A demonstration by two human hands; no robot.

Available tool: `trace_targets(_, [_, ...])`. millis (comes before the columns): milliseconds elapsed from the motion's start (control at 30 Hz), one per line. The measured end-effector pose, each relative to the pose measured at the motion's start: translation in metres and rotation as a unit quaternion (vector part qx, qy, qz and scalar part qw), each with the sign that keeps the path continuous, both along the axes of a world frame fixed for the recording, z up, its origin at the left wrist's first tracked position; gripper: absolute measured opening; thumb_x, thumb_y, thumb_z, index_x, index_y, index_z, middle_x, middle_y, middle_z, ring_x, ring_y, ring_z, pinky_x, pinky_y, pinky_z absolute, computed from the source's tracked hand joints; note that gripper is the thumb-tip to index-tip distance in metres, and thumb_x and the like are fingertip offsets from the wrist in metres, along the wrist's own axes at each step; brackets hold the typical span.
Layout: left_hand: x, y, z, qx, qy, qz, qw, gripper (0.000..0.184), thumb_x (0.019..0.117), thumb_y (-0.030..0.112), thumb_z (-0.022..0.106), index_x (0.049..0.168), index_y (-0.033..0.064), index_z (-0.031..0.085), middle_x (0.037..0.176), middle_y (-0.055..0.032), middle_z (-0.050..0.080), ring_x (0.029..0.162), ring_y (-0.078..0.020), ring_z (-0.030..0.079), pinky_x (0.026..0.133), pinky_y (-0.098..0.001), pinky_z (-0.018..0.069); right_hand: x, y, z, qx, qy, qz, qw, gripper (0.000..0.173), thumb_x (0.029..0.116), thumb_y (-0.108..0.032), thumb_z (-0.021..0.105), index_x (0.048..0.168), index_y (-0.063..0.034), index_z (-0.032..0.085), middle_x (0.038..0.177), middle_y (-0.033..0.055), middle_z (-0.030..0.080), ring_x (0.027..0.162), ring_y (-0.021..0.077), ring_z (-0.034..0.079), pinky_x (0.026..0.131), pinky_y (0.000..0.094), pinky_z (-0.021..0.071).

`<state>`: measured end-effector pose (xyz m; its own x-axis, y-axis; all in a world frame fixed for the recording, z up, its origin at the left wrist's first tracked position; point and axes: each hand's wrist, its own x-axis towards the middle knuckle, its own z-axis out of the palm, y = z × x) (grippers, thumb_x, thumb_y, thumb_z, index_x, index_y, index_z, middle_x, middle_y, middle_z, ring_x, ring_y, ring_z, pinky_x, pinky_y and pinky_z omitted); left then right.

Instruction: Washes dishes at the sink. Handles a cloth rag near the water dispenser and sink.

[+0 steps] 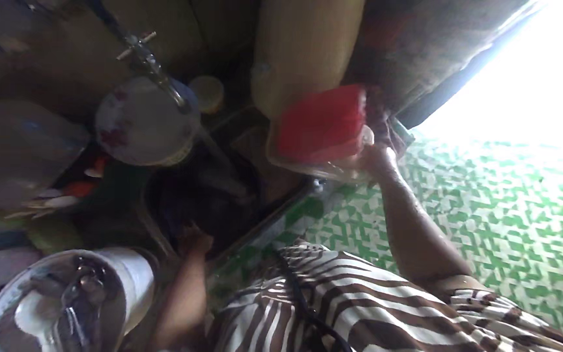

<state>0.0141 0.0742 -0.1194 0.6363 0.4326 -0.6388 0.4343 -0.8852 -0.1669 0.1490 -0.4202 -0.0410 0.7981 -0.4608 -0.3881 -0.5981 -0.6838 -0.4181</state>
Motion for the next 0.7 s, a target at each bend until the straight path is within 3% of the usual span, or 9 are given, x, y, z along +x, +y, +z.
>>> trace_targets(67, [0.0, 0.001, 0.006, -0.001, -0.007, 0.015, 1.0, 0.099, 0.0887, 0.044, 0.074, 0.161, -0.0014, 0.023, 0.163, -0.0271, 0.03, 0.151, -0.0414, 0.031, 0.12, -0.0558, 0.0315, -0.005, 0.025, -0.011, 0.049, 0.001, -0.018, 0.999, 0.049, 0.1101, -0.038, 0.042, 0.128, 0.0032, 0.061, 0.124, 0.0294, 0.065, 0.116, 0.0456, 0.063, 0.099, 0.0653, 0.0485])
trace_targets(167, [0.0, 0.0, 0.003, 0.011, -0.014, 0.017, 1.0, 0.098, 0.0862, 0.041, 0.076, 0.159, -0.0019, 0.027, 0.161, -0.0265, 0.033, 0.149, -0.0415, 0.034, 0.118, -0.0563, 0.0355, -0.013, 0.066, -0.013, 0.1, 0.028, 0.003, 0.995, 0.048, 0.11, -0.034, 0.045, 0.135, 0.0059, 0.056, 0.131, 0.03, 0.061, 0.123, 0.0449, 0.06, 0.104, 0.0622, 0.0471])
trace_targets(300, [-0.006, 0.0, 0.004, -0.002, -0.093, -0.005, 0.996, 0.106, 0.0826, 0.037, 0.08, 0.16, -0.0032, 0.021, 0.161, -0.0288, 0.032, 0.149, -0.0437, 0.033, 0.121, -0.0559, 0.0295, -0.009, 0.109, -0.044, 0.179, 0.012, -0.037, 0.983, 0.05, 0.1039, -0.025, 0.057, 0.143, 0.0048, 0.046, 0.132, 0.0307, 0.059, 0.119, 0.0446, 0.061, 0.099, 0.0619, 0.0504])
trace_targets(400, [-0.006, 0.001, 0.004, -0.011, -0.106, -0.008, 0.994, 0.114, 0.0798, 0.037, 0.083, 0.162, -0.003, 0.015, 0.162, -0.0299, 0.029, 0.149, -0.0449, 0.031, 0.122, -0.0564, 0.0279, -0.001, 0.132, -0.06, 0.144, 0.052, -0.019, 0.988, 0.068, 0.0958, -0.027, 0.068, 0.148, 0.0054, 0.039, 0.139, 0.0312, 0.054, 0.124, 0.0452, 0.059, 0.102, 0.0614, 0.0497])
trace_targets(500, [0.002, -0.006, 0.009, -0.029, -0.106, 0.008, 0.994, 0.107, 0.0895, 0.044, 0.074, 0.161, -0.0063, 0.012, 0.164, -0.0309, 0.022, 0.152, -0.0442, 0.027, 0.123, -0.0565, 0.0229, -0.004, 0.156, -0.066, 0.153, 0.098, -0.019, 0.983, 0.083, 0.0917, -0.032, 0.076, 0.153, 0.0029, 0.033, 0.15, 0.0314, 0.044, 0.133, 0.0454, 0.051, 0.107, 0.0602, 0.046])
trace_targets(567, [0.014, -0.026, 0.025, -0.102, -0.17, 0.063, 0.978, 0.096, 0.0962, 0.044, 0.069, 0.16, -0.0056, 0.017, 0.162, -0.031, 0.029, 0.15, -0.0431, 0.032, 0.123, -0.0528, 0.0278, -0.01, 0.168, -0.065, 0.173, 0.091, -0.047, 0.98, 0.079, 0.0929, -0.026, 0.075, 0.154, 0.0005, 0.033, 0.151, 0.0323, 0.041, 0.135, 0.0464, 0.049, 0.107, 0.0607, 0.0457])
trace_targets(633, [0.031, -0.054, 0.044, -0.193, -0.217, 0.062, 0.955, 0.087, 0.1019, 0.041, 0.062, 0.16, -0.0067, 0.018, 0.158, -0.0338, 0.033, 0.147, -0.0444, 0.036, 0.121, -0.0528, 0.0315, -0.006, 0.172, -0.068, 0.184, 0.078, -0.071, 0.977, 0.076, 0.0925, -0.028, 0.075, 0.154, -0.002, 0.037, 0.151, 0.0313, 0.042, 0.135, 0.0458, 0.048, 0.107, 0.0608, 0.0449])
trace_targets(700, [0.051, -0.082, 0.056, -0.296, -0.225, 0.051, 0.927, 0.08, 0.1055, 0.038, 0.057, 0.161, -0.0028, 0.017, 0.157, -0.0307, 0.038, 0.143, -0.0408, 0.044, 0.119, -0.051, 0.0364, 0.001, 0.172, -0.07, 0.181, 0.093, -0.081, 0.976, 0.072, 0.0922, -0.033, 0.074, 0.146, 0.0037, 0.045, 0.147, 0.0298, 0.047, 0.135, 0.0431, 0.049, 0.109, 0.0589, 0.0446])
